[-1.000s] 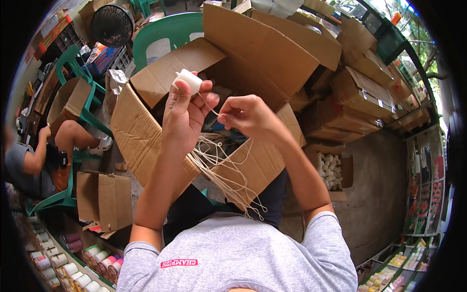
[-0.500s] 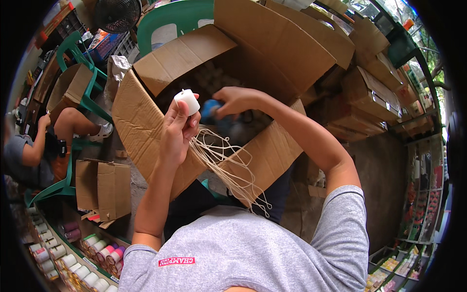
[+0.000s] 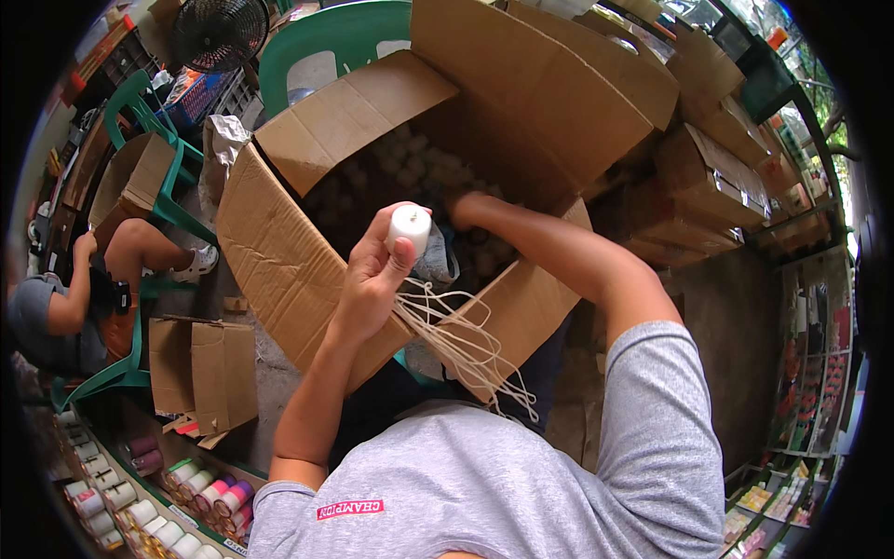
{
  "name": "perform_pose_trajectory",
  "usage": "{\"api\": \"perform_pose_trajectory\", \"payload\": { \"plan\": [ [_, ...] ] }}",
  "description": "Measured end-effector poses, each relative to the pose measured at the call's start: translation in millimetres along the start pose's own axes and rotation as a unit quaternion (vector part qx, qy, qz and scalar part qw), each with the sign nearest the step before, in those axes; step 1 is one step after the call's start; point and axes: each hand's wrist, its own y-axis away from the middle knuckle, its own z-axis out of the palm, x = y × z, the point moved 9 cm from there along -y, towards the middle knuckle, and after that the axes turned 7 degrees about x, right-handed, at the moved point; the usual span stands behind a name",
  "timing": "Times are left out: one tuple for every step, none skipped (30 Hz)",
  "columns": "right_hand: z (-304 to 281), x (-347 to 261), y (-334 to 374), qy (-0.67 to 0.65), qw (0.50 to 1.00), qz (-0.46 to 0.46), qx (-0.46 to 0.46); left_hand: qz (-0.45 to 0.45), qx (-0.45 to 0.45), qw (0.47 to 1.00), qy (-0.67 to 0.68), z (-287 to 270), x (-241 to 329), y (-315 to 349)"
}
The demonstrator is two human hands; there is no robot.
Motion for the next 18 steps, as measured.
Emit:
{"api": "perform_pose_trajectory", "payload": {
  "plan": [
    [4.0, -4.8, 0.1, 0.004, 1.000, 0.008, -0.019, 0.010, -0.009, 1.000, -0.011, 1.4, -0.3, 3.7],
    [-3.8, -6.6, 4.2, 0.012, 0.999, 0.018, -0.035, 0.010, -0.007, 1.000, -0.013, 1.9, 0.2, 4.7],
    [-11.7, -6.6, 9.8, 0.019, 0.998, 0.030, -0.052, 0.008, -0.005, 1.000, -0.008, 1.4, 1.0, 6.7],
    [-27.6, -0.1, 17.0, -0.019, 0.994, 0.077, -0.070, 0.013, -0.002, 1.000, -0.003, 0.2, 5.0, 6.4],
    [-43.2, 5.2, 28.1, -0.060, 0.987, 0.122, -0.087, 0.015, 0.001, 1.000, -0.001, -1.5, 8.1, 5.9],
    [-55.9, 11.3, 42.8, -0.101, 0.975, 0.168, -0.107, 0.019, -0.006, 1.000, -0.002, -1.7, 9.2, 5.3],
    [-76.7, 17.6, 54.4, -0.190, 0.963, 0.170, -0.089, 0.019, -0.014, 1.000, -0.004, -2.4, 9.6, 5.4],
    [-96.8, 29.5, 69.1, -0.279, 0.942, 0.172, -0.070, 0.020, -0.024, 0.999, -0.005, -2.3, 9.9, 5.5],
    [-119.5, 34.2, 87.2, -0.411, 0.898, 0.157, 0.017, 0.009, -0.029, 1.000, 0.000, -3.7, 6.4, 5.7],
    [-141.1, 37.7, 110.2, -0.532, 0.829, 0.135, 0.107, 0.000, -0.035, 0.999, 0.002, -3.4, 3.6, 4.7],
    [-164.6, 30.3, 132.9, -0.650, 0.739, 0.052, 0.168, -0.010, -0.044, 0.999, 0.006, -1.0, 1.1, 3.0],
    [-185.9, 21.9, 158.0, -0.747, 0.626, -0.034, 0.222, -0.015, -0.050, 0.999, 0.001, 0.7, 0.1, 1.7],
    [-205.6, 10.3, 184.1, -0.759, 0.579, -0.090, 0.284, -0.021, -0.055, 0.998, -0.002, 3.0, -1.7, 0.8],
    [-221.4, -1.3, 210.0, -0.764, 0.526, -0.143, 0.345, -0.029, -0.061, 0.998, -0.006, 7.7, -3.5, 0.4],
    [-227.1, -11.4, 229.4, -0.753, 0.501, -0.159, 0.396, -0.024, -0.067, 0.997, -0.010, 13.4, -1.5, 0.3],
    [-232.1, -22.2, 246.0, -0.740, 0.474, -0.176, 0.444, -0.019, -0.072, 0.997, -0.016, 18.4, 2.5, -0.2],
    [-236.0, -25.7, 259.4, -0.722, 0.446, -0.194, 0.491, -0.011, -0.077, 0.997, -0.022, 22.6, 6.0, -1.4],
    [-229.9, -30.9, 262.6, -0.698, 0.450, -0.258, 0.494, -0.011, -0.073, 0.997, -0.027, 24.6, 4.5, -1.5]
  ]
}}
